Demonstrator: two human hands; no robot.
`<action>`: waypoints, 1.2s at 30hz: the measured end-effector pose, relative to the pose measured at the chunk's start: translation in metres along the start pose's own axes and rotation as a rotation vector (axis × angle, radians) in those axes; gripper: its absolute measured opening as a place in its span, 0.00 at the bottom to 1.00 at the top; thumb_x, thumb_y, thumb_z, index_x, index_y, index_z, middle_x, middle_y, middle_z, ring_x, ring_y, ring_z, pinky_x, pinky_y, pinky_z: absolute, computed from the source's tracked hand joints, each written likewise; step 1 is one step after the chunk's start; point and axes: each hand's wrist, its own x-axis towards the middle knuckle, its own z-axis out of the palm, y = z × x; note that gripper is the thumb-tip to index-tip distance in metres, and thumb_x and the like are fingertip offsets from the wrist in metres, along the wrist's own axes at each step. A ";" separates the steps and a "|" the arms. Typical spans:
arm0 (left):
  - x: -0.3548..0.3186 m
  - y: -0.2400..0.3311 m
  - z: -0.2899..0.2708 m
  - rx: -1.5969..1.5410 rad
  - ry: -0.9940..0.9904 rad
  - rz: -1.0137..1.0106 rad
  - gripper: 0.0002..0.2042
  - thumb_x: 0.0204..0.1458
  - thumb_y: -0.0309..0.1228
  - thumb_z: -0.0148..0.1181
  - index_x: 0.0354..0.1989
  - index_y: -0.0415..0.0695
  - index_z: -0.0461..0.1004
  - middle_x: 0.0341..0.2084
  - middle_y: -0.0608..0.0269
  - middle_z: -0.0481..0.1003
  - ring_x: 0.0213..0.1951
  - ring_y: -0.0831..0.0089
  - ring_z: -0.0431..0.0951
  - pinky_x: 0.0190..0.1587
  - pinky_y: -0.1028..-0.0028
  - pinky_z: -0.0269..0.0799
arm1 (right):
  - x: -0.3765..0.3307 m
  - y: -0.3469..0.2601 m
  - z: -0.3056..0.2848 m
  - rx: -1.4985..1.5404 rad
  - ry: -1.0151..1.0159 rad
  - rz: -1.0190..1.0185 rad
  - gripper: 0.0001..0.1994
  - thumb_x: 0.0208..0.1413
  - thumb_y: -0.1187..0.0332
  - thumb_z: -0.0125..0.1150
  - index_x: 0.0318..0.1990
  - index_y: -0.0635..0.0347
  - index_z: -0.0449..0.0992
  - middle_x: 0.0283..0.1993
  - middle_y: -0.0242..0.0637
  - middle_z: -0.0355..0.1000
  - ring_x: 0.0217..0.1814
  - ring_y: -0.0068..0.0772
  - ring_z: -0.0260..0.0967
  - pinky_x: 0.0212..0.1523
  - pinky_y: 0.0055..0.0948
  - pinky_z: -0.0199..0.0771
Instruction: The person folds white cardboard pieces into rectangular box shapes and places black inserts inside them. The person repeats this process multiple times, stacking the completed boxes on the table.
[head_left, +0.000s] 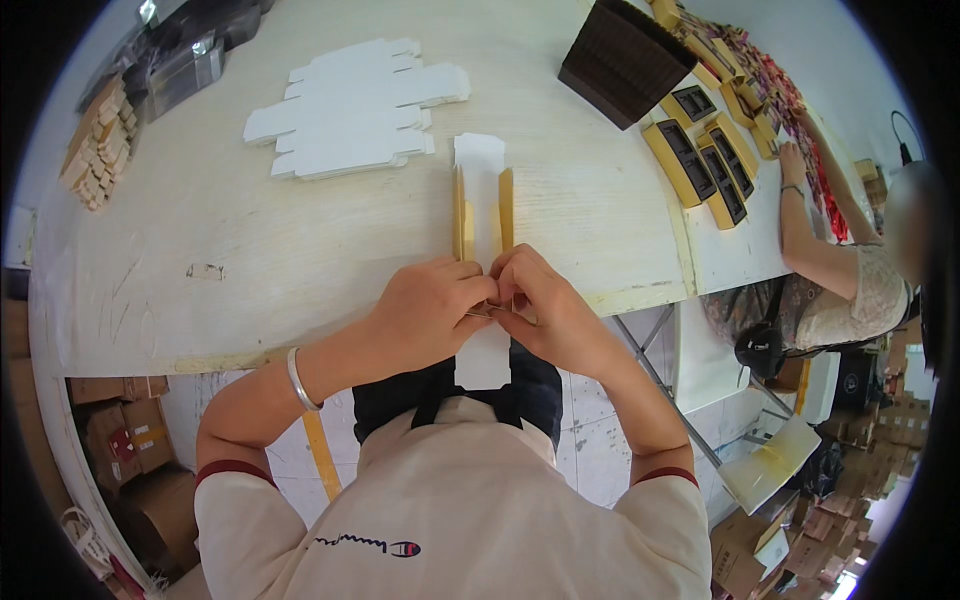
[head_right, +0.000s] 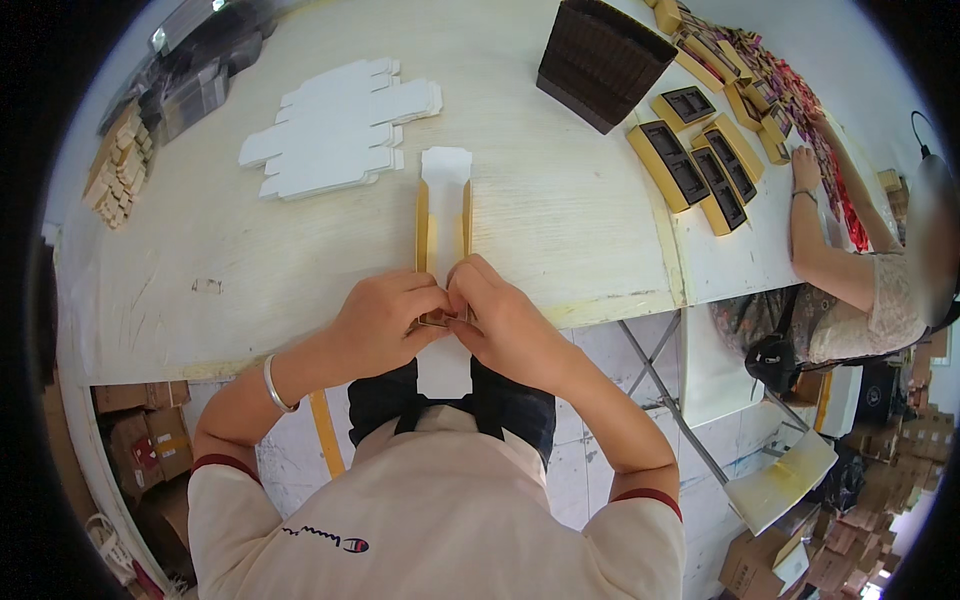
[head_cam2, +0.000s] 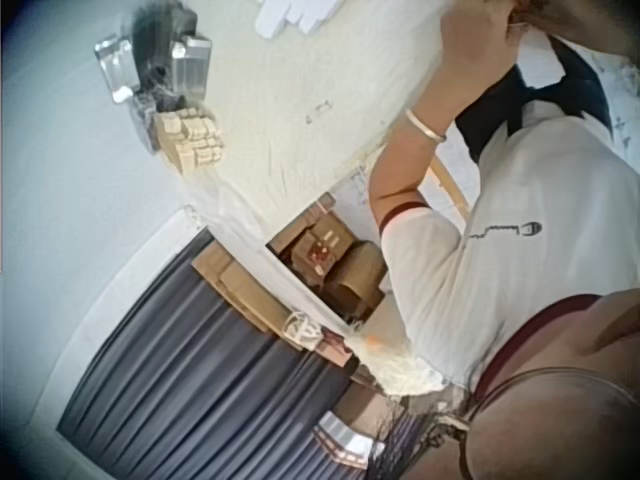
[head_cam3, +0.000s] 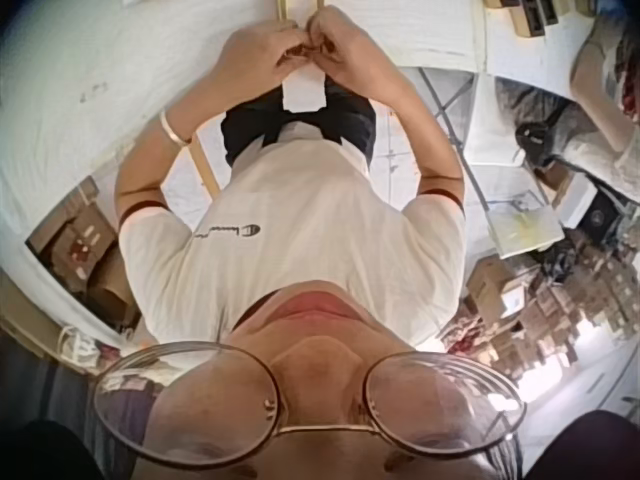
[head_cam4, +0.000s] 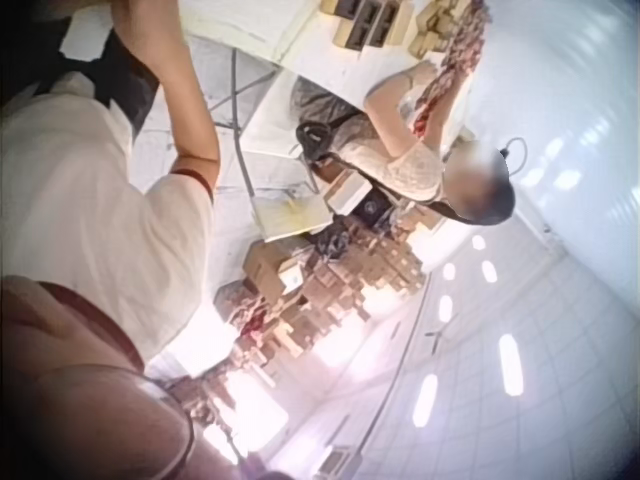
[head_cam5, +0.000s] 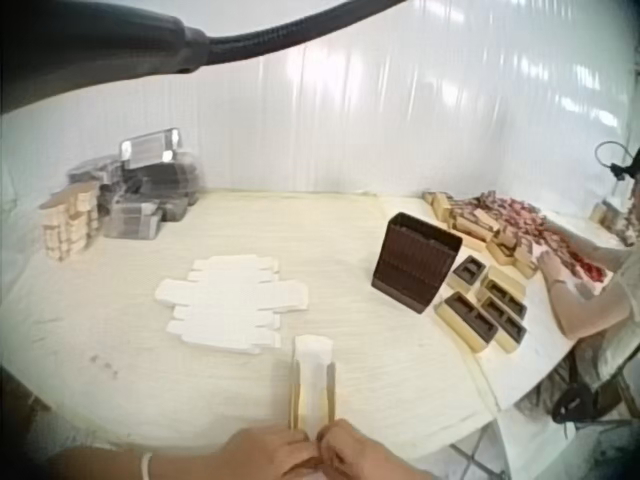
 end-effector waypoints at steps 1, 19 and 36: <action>0.000 -0.001 -0.001 -0.007 -0.019 -0.006 0.05 0.43 0.26 0.64 0.27 0.43 0.74 0.23 0.64 0.72 0.27 0.62 0.73 0.29 0.66 0.68 | -0.001 0.000 -0.002 0.025 -0.015 -0.006 0.15 0.44 0.84 0.59 0.39 0.64 0.65 0.47 0.47 0.63 0.40 0.47 0.66 0.38 0.35 0.69; -0.003 -0.014 -0.020 -0.527 -0.279 -0.194 0.18 0.52 0.23 0.60 0.48 0.41 0.61 0.42 0.57 0.72 0.34 0.76 0.73 0.34 0.78 0.70 | -0.022 0.032 0.022 0.057 0.302 -0.193 0.17 0.48 0.84 0.60 0.46 0.63 0.69 0.47 0.43 0.69 0.38 0.38 0.69 0.36 0.33 0.71; 0.018 -0.010 -0.028 -0.508 -0.265 -0.361 0.15 0.55 0.23 0.54 0.49 0.43 0.60 0.29 0.60 0.71 0.27 0.74 0.69 0.31 0.73 0.67 | -0.016 0.031 0.018 -0.543 0.284 -0.308 0.23 0.45 0.78 0.63 0.52 0.60 0.72 0.51 0.45 0.63 0.34 0.38 0.68 0.32 0.32 0.72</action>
